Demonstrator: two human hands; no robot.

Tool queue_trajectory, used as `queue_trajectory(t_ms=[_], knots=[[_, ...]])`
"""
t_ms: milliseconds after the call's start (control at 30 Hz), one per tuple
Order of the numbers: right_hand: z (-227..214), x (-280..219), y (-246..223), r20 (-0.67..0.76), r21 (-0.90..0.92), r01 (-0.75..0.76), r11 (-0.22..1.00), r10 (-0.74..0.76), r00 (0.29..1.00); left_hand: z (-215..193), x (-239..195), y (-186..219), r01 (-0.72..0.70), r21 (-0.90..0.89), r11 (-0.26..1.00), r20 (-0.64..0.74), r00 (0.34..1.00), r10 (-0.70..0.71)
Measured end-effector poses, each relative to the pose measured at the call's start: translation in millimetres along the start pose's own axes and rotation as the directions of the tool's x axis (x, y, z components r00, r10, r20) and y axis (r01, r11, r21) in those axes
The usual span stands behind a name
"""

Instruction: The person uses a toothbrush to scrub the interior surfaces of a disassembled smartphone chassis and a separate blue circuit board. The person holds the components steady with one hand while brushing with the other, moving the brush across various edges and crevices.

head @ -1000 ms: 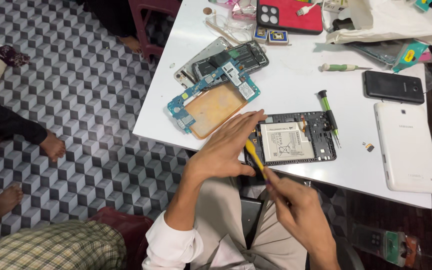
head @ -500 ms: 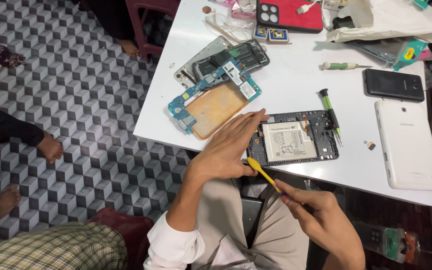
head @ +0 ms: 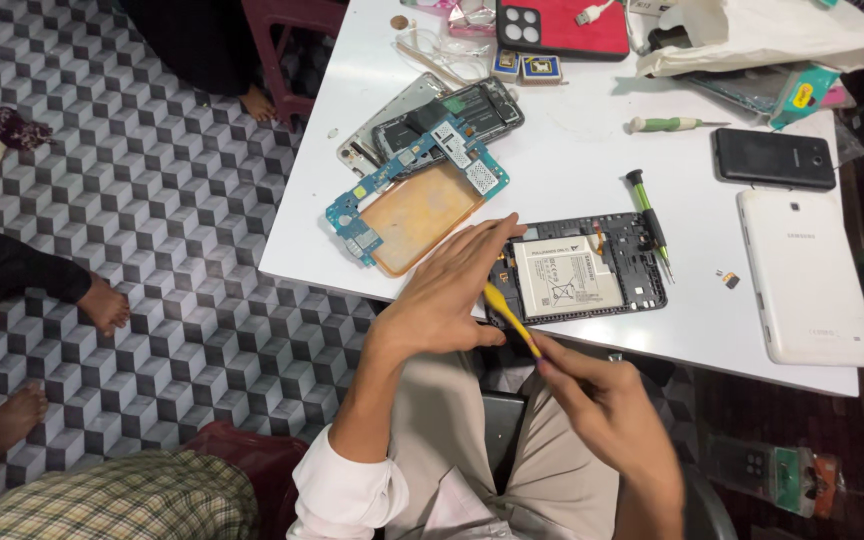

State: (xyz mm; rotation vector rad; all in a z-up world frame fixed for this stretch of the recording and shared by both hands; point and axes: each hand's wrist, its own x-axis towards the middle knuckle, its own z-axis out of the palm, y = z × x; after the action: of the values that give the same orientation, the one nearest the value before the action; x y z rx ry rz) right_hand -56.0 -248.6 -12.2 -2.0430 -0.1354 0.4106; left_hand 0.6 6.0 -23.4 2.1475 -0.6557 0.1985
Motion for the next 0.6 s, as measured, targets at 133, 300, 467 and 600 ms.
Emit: queue_trajectory(t_ms=[133,300,467,600], knots=[[7.7,5.9,6.6,0.039,0.169,-0.145,0.975,0.14,0.989,-0.4,-1.3,0.2,0.01,0.0,1.0,0.008,1.0,-0.01],[1.9,1.7,6.5,-0.018,0.067,-0.003,0.998,0.005,1.0,-0.1,-0.1,2.6,0.023,-0.011,1.0,0.015,1.0,-0.023],[-9.4,0.6,15.4,-0.112,0.333,0.036,0.942,0.001,0.994,-2.2,1.2,3.7,0.047,-0.002,0.999,0.036,0.998,-0.047],[16.1,12.1,25.7,-0.126,0.465,0.335,0.819,-0.313,0.941,1.0,0.1,0.7,0.025,0.006,1.0,0.017,1.0,-0.025]])
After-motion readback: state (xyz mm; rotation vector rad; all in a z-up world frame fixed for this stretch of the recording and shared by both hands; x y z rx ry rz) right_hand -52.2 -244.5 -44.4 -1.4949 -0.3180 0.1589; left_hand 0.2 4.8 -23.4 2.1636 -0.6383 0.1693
